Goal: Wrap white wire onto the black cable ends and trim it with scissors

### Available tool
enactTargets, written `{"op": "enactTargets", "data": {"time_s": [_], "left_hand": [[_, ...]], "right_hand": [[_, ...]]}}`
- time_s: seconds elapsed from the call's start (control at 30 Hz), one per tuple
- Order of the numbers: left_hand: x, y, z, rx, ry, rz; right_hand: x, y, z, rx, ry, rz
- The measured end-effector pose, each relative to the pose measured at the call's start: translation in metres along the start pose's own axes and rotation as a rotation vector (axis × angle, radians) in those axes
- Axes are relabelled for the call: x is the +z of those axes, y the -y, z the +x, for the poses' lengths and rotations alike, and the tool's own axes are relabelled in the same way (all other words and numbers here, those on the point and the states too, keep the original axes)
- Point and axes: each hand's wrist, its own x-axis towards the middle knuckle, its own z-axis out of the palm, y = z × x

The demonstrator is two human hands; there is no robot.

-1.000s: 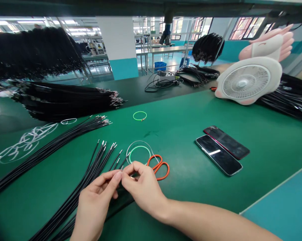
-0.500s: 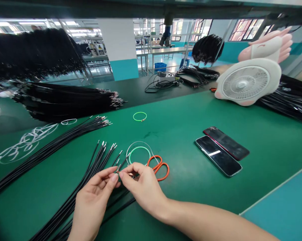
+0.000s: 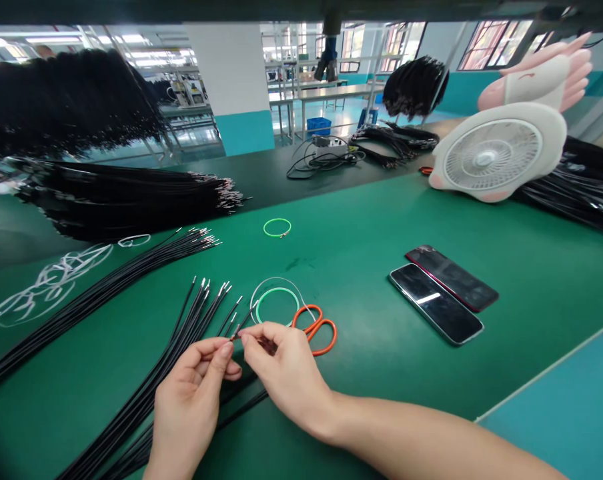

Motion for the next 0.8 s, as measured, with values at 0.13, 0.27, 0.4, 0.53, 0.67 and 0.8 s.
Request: {"op": "enactTargets", "data": {"time_s": [0.13, 0.27, 0.4, 0.53, 0.67, 0.8], "left_hand": [[-0.001, 0.002, 0.002, -0.037, 0.027, -0.032], [-0.002, 0.000, 0.003, -0.075, 0.031, -0.058], [-0.001, -0.004, 0.001, -0.106, 0.066, -0.107], [0.000, -0.007, 0.000, -0.130, 0.109, -0.168], [-0.001, -0.010, -0.001, -0.156, 0.125, -0.185], [-0.002, -0.010, -0.001, -0.204, 0.144, -0.211]], "right_hand": [[0.000, -0.001, 0.000, 0.037, 0.000, 0.003], [0.000, 0.004, -0.002, 0.042, 0.003, -0.014], [0.002, 0.007, -0.004, 0.012, 0.001, -0.006], [0.004, 0.006, -0.005, -0.025, 0.048, 0.022], [0.003, 0.005, -0.005, -0.056, 0.063, -0.021], [0.001, 0.004, -0.004, -0.072, 0.050, -0.087]]}}
